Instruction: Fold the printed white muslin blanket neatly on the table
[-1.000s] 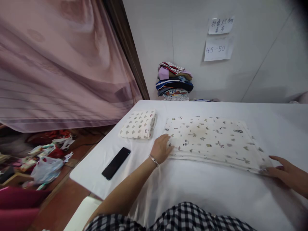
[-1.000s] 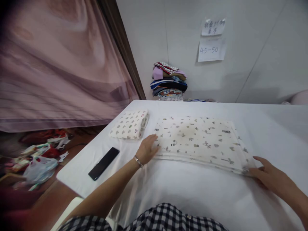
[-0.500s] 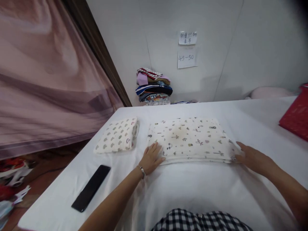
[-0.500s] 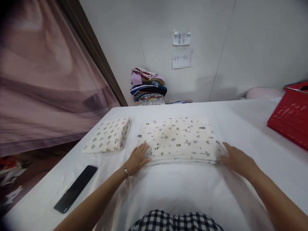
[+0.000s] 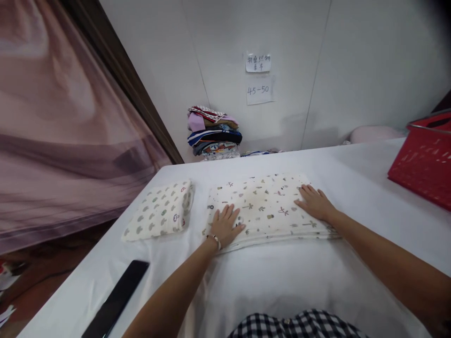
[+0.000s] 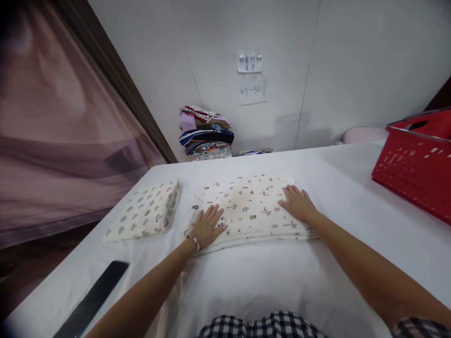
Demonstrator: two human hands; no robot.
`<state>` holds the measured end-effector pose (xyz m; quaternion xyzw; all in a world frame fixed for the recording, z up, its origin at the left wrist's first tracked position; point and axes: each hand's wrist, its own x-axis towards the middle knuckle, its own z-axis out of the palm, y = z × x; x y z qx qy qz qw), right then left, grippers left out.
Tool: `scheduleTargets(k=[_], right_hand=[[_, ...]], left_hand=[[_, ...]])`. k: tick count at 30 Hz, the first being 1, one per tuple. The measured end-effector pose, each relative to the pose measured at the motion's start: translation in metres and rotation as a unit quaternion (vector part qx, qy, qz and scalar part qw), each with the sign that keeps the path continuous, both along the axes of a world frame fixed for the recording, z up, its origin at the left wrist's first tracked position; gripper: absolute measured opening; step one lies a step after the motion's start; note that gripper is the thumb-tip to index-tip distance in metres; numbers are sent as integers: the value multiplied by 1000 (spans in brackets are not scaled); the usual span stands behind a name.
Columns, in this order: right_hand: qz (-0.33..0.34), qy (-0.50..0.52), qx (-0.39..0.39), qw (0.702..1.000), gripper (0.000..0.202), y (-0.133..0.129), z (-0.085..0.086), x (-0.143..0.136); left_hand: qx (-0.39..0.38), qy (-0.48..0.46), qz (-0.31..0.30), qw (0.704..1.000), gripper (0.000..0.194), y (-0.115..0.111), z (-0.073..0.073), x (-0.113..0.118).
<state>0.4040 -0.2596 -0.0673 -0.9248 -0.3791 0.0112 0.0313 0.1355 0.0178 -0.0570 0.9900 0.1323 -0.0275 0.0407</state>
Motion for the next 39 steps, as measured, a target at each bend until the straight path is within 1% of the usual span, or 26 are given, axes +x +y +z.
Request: scheduleTargets(k=[2, 4, 7, 9, 11, 13, 17, 19, 22, 25, 27, 29, 31, 33, 35, 37, 39], right_hand=[[4, 4, 2, 1000, 68, -1, 1, 0], [0, 25, -6, 1000, 68, 2, 9, 1], [-13, 25, -5, 1000, 70, 17, 23, 11], [-16, 3, 14, 1000, 72, 29, 27, 25], [-17, -2, 26, 1000, 73, 39, 26, 40], [-26, 17, 21, 999, 74, 45, 19, 52], [-38, 32, 13, 999, 71, 45, 5, 64], [-36, 26, 14, 999, 69, 42, 5, 66], [-30, 38, 10, 999, 66, 42, 14, 65], [-10, 16, 20, 1000, 66, 47, 25, 53], [19, -9, 31, 999, 66, 52, 26, 36], [76, -9, 30, 997, 67, 55, 19, 16], [130, 6, 19, 991, 68, 54, 8, -3], [154, 24, 11, 988, 70, 49, -3, -16], [147, 33, 9, 988, 70, 45, -7, -25], [138, 37, 21, 990, 69, 41, -2, -33], [151, 47, 62, 985, 65, 39, 9, -46]], left_hand=[[2, -11, -4, 1000, 65, 0, 1, -1], [1, -17, -7, 1000, 65, -2, 2, -1], [2, -23, -10, 1000, 65, -4, 4, 0], [5, -24, -11, 1000, 65, -4, 4, 0], [7, -19, -10, 1000, 65, -3, 3, -1], [9, -18, -9, 1000, 66, -3, 2, -1], [5, -25, -9, 1000, 66, -5, 1, -3], [-2, -26, -6, 1000, 66, -7, 2, -3], [-21, -32, 0, 999, 66, -10, 4, -3], [-70, -41, 3, 997, 66, -7, 5, -1], [-117, -69, 27, 990, 63, 0, 5, 1], [-149, -131, 76, 977, 55, 11, 5, 1], [-156, -197, 136, 958, 47, 23, 4, -3], [-153, -238, 187, 941, 38, 35, 3, -11], [-151, -252, 219, 930, 30, 44, 2, -24], [-152, -255, 237, 925, 25, 46, 2, -40], [-153, -261, 247, 920, 21, 42, 3, -55]])
